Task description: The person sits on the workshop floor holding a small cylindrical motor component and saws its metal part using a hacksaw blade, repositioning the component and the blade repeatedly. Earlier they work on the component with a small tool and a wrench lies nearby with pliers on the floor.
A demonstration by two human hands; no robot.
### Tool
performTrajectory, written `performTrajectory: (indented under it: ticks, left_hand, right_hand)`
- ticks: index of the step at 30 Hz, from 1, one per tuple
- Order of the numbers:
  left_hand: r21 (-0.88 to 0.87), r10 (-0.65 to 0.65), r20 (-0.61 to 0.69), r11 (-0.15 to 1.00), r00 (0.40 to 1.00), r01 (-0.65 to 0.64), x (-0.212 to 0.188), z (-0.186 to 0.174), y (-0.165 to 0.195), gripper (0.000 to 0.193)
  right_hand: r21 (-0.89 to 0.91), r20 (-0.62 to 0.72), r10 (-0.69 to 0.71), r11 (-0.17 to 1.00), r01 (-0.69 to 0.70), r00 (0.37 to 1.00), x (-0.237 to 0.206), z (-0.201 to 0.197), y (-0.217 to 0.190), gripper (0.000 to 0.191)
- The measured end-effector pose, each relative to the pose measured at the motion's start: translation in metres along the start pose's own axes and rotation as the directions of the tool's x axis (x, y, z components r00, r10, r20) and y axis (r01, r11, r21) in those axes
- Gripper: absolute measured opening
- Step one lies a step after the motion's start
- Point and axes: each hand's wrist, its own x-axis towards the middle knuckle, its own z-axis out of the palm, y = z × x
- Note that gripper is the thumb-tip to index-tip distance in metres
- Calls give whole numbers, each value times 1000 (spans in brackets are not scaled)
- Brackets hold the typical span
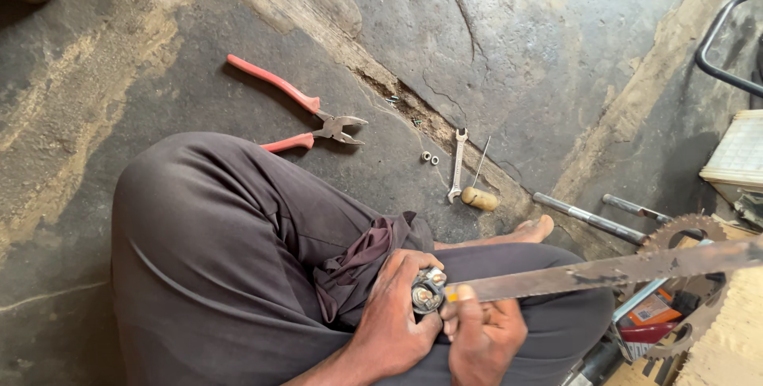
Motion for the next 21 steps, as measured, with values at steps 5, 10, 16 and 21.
performTrajectory:
  ticks: [5, 10, 16, 21]
  left_hand:
    - [-32, -25, 73, 999, 997, 27, -5, -7, 2, 58]
    - [53, -14, 93, 999, 996, 9, -9, -14, 3, 63]
    - [174, 13, 49, 985, 999, -22, -4, -13, 2, 69]
    - [219, 93, 57, 970, 994, -104, -4, -9, -2, 60]
  right_hand:
    - [326, -40, -78, 941, 87, 996, 3, 0, -7, 10]
    - [367, 16, -130, 923, 115, 991, 3, 0, -13, 27]
    - [402, -15, -198, 896, 187, 980, 5, 1, -12, 34]
    - [371, -55, -282, 885, 282, 958, 4, 5, -15, 49]
